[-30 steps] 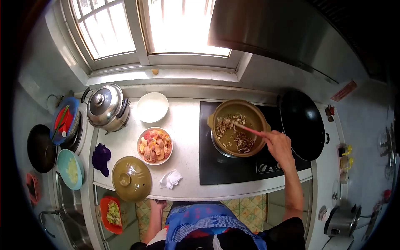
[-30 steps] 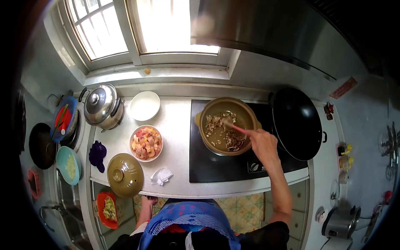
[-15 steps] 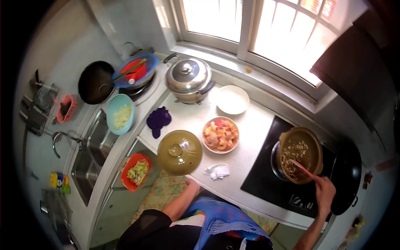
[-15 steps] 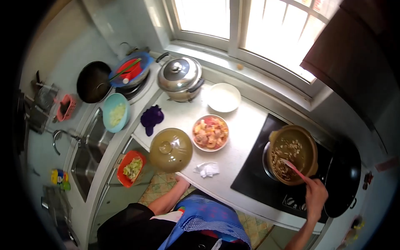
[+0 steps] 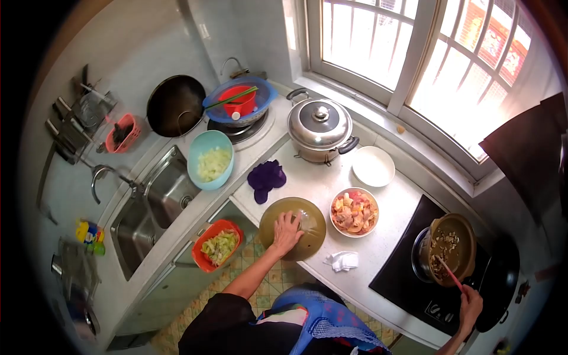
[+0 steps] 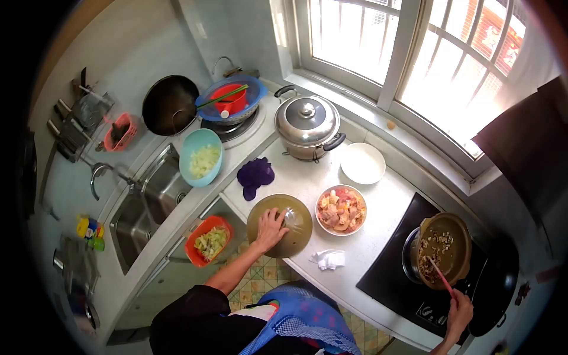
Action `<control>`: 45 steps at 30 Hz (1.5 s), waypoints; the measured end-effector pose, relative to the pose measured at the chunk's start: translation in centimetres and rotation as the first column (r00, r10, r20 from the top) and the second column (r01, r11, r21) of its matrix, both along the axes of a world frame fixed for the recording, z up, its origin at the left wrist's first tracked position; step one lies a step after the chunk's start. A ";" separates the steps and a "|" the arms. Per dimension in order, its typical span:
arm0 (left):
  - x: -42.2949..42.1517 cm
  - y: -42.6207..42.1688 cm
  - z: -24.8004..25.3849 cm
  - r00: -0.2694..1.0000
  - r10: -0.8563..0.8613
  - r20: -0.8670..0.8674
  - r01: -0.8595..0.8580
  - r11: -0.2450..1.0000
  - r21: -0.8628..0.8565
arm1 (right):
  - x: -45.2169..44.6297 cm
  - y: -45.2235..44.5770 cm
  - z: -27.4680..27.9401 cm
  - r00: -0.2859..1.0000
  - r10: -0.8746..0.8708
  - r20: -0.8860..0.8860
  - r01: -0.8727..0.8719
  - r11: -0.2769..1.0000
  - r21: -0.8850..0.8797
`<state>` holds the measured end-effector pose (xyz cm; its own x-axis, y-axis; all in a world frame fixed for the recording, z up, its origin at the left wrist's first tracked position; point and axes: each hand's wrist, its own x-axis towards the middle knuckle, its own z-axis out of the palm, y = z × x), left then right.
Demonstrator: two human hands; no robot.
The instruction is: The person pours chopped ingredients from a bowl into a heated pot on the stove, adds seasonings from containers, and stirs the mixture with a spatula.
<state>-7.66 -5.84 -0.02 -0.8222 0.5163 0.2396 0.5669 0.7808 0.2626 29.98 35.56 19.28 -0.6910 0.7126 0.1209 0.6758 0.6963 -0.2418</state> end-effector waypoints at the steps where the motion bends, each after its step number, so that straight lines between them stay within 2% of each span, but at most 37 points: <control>1: -0.5 -0.5 -1.2 0.999 -0.026 -0.040 0.027 1.000 0.016 | 0.8 0.1 -0.5 1.000 0.008 -0.027 -0.007 1.000 0.025; 2: -1.2 -0.8 -2.5 0.994 -0.086 -0.070 0.089 0.995 0.049 | 0.5 -0.5 0.0 0.999 0.007 -0.032 -0.006 1.000 0.017; 3: -1.4 -0.9 -1.9 0.993 -0.118 -0.027 0.120 0.989 0.086 | -0.5 -1.4 1.0 0.999 -0.020 -0.026 0.021 1.000 0.014; 4: -1.5 -1.2 -1.9 0.988 -0.150 -0.022 0.151 0.986 0.070 | -0.7 -2.4 2.0 1.000 -0.011 -0.029 0.014 0.997 0.078; 5: -1.7 -1.0 -1.6 0.990 -0.144 0.003 0.143 0.988 0.063 | -1.0 -3.4 3.1 1.000 -0.013 -0.015 0.015 0.988 0.156; 7: -2.2 -1.4 -1.9 0.981 -0.179 0.072 0.179 0.984 0.009 | -0.6 -3.6 4.4 0.994 -0.093 0.050 0.082 0.980 0.178; 8: -2.1 -1.4 -1.2 0.979 -0.179 0.097 0.181 0.983 -0.014 | 0.0 -3.4 4.5 0.997 -0.054 0.047 0.043 0.978 0.206; 10: -2.0 -1.4 -0.4 0.979 -0.149 0.136 0.154 0.988 -0.025 | -0.1 -4.0 5.7 0.994 -0.051 0.094 0.036 0.987 0.154; 14: -2.7 -1.7 -1.4 0.986 -0.117 0.122 0.119 0.993 -0.015 | -1.2 -3.0 1.5 0.989 -0.012 0.146 -0.005 0.993 0.114; 15: -2.1 -1.3 -0.8 0.986 -0.122 0.118 0.124 0.992 -0.010 | -1.8 -2.6 0.0 0.997 -0.011 0.077 0.000 0.990 0.143; 17: 0.1 -1.0 1.7 0.997 -0.047 -0.067 0.053 0.995 0.089 | -2.3 -1.6 -1.5 0.995 -0.080 -0.053 0.088 0.982 0.168; 18: 1.6 -0.6 3.7 0.983 -0.045 -0.178 0.076 0.982 0.173 | -2.4 -1.1 -1.4 0.995 -0.075 -0.060 0.084 0.982 0.172; 19: 3.3 -0.4 4.1 0.982 -0.040 -0.183 0.072 0.982 0.174 | -2.5 -0.3 -1.2 0.990 -0.112 -0.085 0.129 0.965 0.228; 20: 5.3 -0.9 4.0 0.984 -0.064 0.164 -0.001 0.931 0.366 | -2.5 0.4 -1.1 0.982 -0.149 -0.112 0.175 0.944 0.279; 21: 7.2 -1.6 3.4 0.865 -0.149 0.479 -0.136 0.850 0.509 | -2.5 1.6 -1.4 0.983 -0.146 -0.116 0.173 0.945 0.277; 23: 10.5 -2.6 -3.0 0.507 -0.287 0.812 -0.498 0.672 0.548 | -3.1 4.5 -3.4 0.982 -0.177 -0.059 0.187 0.925 0.331; 25: 14.0 -3.7 -10.8 0.102 -0.367 0.925 -0.875 0.410 0.260 | -4.0 5.9 -5.6 0.989 -0.145 -0.033 0.147 0.926 0.347; 26: 14.1 -2.7 -12.1 0.113 -0.364 0.924 -0.875 0.404 0.266 | -4.2 5.8 -6.0 0.997 -0.077 -0.008 0.076 0.943 0.323; 27: 14.4 -2.1 -13.1 -0.038 -0.285 0.958 -0.972 0.233 0.030 | -4.3 5.4 -6.4 1.000 0.003 -0.012 0.001 0.955 0.297; 28: 14.5 -1.5 -14.1 -0.205 -0.239 0.949 -0.979 0.032 -0.203 | -3.9 4.9 -6.6 0.992 0.105 -0.074 -0.087 0.972 0.218; 29: 13.4 -1.0 -15.9 -0.209 -0.316 0.925 -0.970 -0.056 -0.238 | -3.4 4.5 -6.3 0.969 0.200 -0.142 -0.180 0.973 0.144; 30: 12.6 -0.1 -16.8 -0.204 -0.395 0.896 -0.950 -0.140 -0.278 | -2.4 4.4 -5.5 0.967 0.208 -0.144 -0.188 0.972 0.142; 32: 11.0 3.8 -17.8 0.125 -0.280 0.952 -0.988 -0.123 0.094 | 0.5 4.8 -2.9 0.942 0.335 -0.003 -0.330 0.931 0.155; 33: 10.7 5.1 -17.2 0.128 -0.284 0.950 -0.987 -0.132 0.093 | 1.8 5.2 -1.5 0.942 0.332 0.052 -0.336 0.932 0.135; 35: 10.5 7.0 -15.5 0.075 -0.140 0.987 -0.971 -0.235 0.041 | 3.7 6.5 0.5 0.929 0.308 0.206 -0.349 0.914 0.205; 39: 11.0 8.2 -12.4 -0.106 0.141 0.984 -0.891 -0.452 -0.032 | 3.6 9.1 -0.8 0.927 0.248 0.283 -0.327 0.903 0.279; 41: 10.7 8.7 -11.3 -0.127 0.164 0.978 -0.886 -0.461 -0.037 | 1.6 9.9 -2.2 0.961 0.155 0.230 -0.231 0.905 0.357; 42: 10.6 9.0 -11.2 -0.145 0.188 0.972 -0.884 -0.466 -0.041 | 0.5 10.2 -2.7 0.970 0.188 0.157 -0.233 0.908 0.348; 44: 10.6 9.2 -11.2 -0.168 0.212 0.963 -0.879 -0.474 -0.049 | 0.1 10.4 -3.2 0.968 0.222 0.121 -0.251 0.899 0.360; 45: 10.4 9.3 -11.3 -0.189 0.500 0.845 -0.981 -0.051 -0.189 | -0.5 10.3 -2.6 0.964 0.255 0.078 -0.266 0.888 0.375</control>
